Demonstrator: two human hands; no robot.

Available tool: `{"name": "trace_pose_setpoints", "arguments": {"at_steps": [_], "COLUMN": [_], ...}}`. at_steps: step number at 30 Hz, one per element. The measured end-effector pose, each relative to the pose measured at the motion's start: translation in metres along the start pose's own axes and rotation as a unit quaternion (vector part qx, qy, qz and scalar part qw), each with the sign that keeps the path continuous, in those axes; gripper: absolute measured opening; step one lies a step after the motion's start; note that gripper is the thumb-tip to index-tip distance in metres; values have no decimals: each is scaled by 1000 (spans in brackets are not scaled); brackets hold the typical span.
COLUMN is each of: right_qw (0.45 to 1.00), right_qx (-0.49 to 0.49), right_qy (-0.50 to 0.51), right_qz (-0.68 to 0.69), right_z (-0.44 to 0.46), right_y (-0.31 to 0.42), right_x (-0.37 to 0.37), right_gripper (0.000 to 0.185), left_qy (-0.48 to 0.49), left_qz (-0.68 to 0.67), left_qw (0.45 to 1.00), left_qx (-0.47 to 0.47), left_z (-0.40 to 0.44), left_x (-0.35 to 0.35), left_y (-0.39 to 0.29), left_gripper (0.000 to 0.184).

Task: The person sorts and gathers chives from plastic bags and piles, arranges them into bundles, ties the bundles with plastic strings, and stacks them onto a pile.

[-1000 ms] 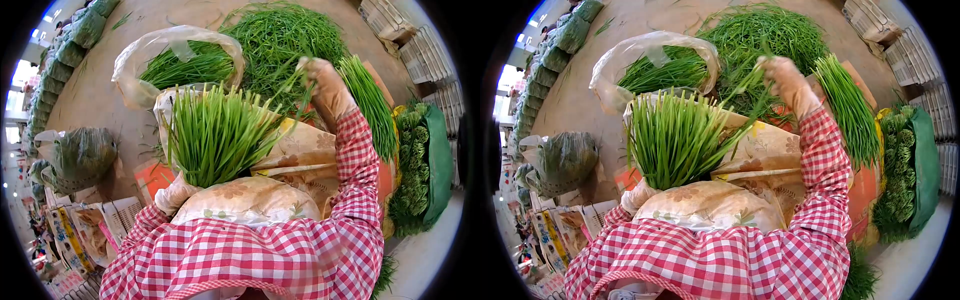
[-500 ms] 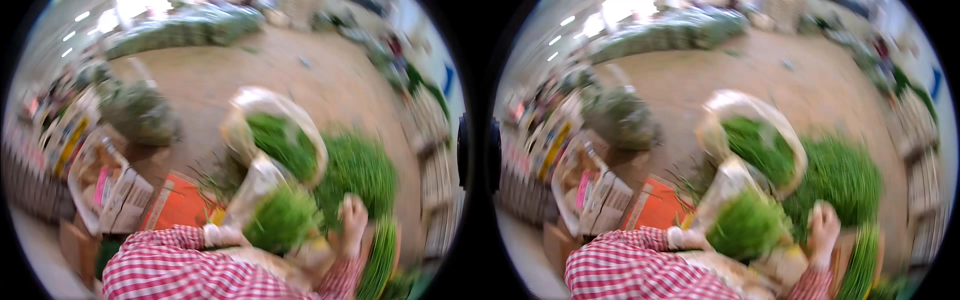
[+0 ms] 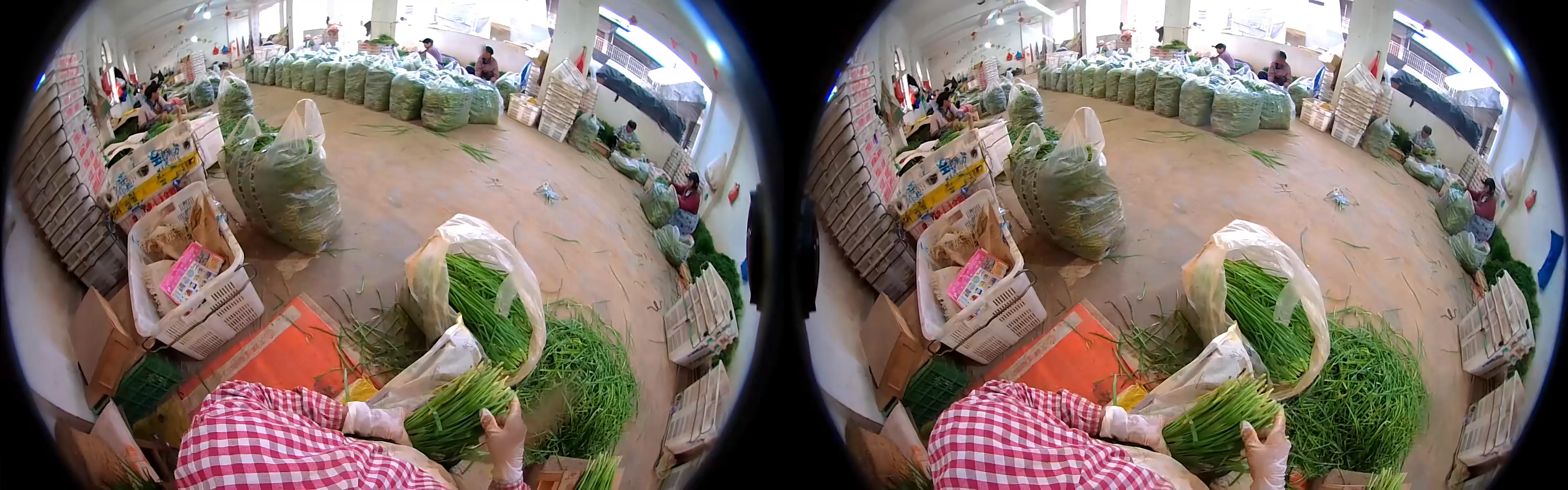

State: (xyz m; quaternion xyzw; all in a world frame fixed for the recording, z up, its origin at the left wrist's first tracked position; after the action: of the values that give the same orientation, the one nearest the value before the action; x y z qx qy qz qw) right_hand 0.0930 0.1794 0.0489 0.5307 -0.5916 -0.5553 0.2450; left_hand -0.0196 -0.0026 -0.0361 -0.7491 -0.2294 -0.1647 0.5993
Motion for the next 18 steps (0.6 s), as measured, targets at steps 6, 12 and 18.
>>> {"name": "trace_pose_setpoints", "arguments": {"at_steps": [6, 12, 18], "right_qw": [1000, 962, 894], "right_qx": [10, -68, -220], "right_qy": [9, -30, -146], "right_qz": [-20, -262, -361], "right_z": [6, -8, 14], "right_y": [-10, -15, -44], "right_x": [-5, -37, -94], "right_gripper": [69, 49, 8], "left_qy": [-9, -49, 39], "left_qz": [-7, -40, 215], "left_qw": [1000, 979, 963], "left_qx": [-22, -192, -155], "left_z": [-1, -35, -23], "left_x": [18, 15, 13], "left_y": [-1, -23, -14], "left_gripper": [93, 102, 78]}}
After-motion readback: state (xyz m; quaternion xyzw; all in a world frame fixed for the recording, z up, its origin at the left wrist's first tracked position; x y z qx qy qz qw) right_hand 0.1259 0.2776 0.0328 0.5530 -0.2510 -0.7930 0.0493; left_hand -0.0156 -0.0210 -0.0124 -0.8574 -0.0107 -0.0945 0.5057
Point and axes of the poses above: each hand's wrist, its own z-axis towards the middle knuckle, its own x-axis out of the palm, y = z × x, the point moved 3 cm from there along z, towards the middle knuckle, and after that the axes turned 13 degrees about y, right-handed, at the moved point
